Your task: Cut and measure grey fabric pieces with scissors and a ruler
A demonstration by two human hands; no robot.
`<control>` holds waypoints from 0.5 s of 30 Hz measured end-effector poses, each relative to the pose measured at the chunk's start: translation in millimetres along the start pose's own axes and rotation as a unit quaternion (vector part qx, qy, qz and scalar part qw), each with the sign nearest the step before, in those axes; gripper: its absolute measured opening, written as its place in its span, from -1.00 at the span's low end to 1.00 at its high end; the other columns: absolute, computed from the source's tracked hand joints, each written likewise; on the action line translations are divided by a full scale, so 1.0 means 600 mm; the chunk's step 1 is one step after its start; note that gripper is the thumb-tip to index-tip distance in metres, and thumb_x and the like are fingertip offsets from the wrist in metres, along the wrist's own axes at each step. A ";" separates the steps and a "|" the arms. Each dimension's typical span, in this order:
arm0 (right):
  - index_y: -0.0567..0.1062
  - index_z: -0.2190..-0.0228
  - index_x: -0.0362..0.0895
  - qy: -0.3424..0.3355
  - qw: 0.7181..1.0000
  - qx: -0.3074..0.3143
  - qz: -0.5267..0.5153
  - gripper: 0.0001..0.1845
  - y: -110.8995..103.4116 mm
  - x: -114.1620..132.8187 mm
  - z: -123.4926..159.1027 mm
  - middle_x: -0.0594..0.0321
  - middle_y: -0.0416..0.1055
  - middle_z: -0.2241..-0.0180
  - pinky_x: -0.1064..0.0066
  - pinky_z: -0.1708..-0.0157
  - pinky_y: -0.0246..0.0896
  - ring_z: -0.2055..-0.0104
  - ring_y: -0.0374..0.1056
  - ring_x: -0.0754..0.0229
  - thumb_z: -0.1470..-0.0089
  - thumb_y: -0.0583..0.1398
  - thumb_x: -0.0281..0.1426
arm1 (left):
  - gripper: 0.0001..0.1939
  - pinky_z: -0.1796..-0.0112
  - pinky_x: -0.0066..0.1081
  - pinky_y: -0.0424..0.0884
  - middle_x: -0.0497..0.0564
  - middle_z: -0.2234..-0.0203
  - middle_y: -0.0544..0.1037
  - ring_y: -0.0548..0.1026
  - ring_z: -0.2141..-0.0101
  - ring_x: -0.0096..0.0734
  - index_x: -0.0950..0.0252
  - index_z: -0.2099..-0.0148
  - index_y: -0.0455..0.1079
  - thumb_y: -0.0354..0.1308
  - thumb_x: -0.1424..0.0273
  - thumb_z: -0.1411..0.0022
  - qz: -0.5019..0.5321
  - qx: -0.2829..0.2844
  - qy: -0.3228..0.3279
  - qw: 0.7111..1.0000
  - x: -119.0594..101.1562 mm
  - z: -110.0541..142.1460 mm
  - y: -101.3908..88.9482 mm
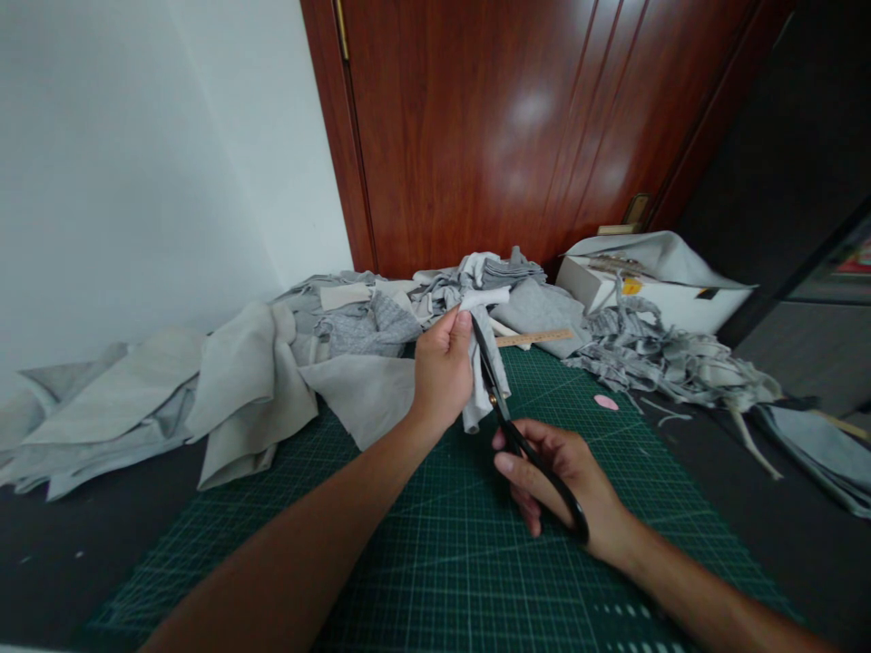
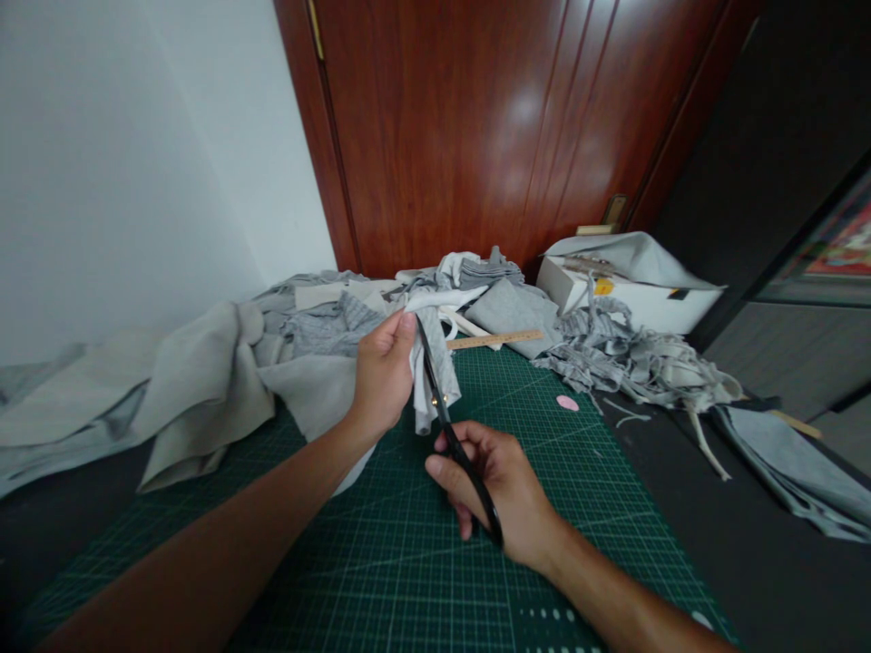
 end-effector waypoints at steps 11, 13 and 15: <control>0.42 0.19 -0.16 -0.003 1.000 -0.003 0.010 -0.40 0.000 -0.006 0.002 0.56 0.25 0.72 0.56 0.73 0.14 0.75 0.14 0.39 -0.11 0.38 0.10 | -0.58 0.36 -0.40 0.18 -0.11 0.51 0.29 0.25 0.44 -0.41 0.22 0.39 0.26 0.02 0.14 -0.52 0.033 -0.015 -0.033 0.999 0.008 0.002 0.004; 0.42 0.19 -0.15 -0.005 1.000 -0.001 0.012 -0.42 0.001 -0.006 0.002 0.56 0.25 0.72 0.56 0.72 0.15 0.75 0.14 0.39 -0.12 0.38 0.08 | -0.56 0.37 -0.40 0.17 -0.10 0.52 0.28 0.24 0.45 -0.41 0.22 0.39 0.26 0.03 0.10 -0.52 0.045 -0.016 -0.047 0.998 0.010 0.003 0.004; 0.42 0.19 -0.15 -0.006 1.000 -0.001 0.016 -0.43 0.001 -0.006 0.001 0.55 0.27 0.72 0.56 0.72 0.14 0.75 0.15 0.38 -0.14 0.36 0.08 | -0.55 0.38 -0.40 0.16 -0.10 0.52 0.28 0.23 0.46 -0.41 0.22 0.40 0.26 0.05 0.07 -0.50 0.058 -0.018 -0.054 0.997 0.012 0.004 0.005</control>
Point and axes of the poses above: each hand's wrist, its own z-axis away from the middle knuckle, its own y-axis out of the palm, x = y × z, the point moved 1 cm from there along -z, towards the middle knuckle
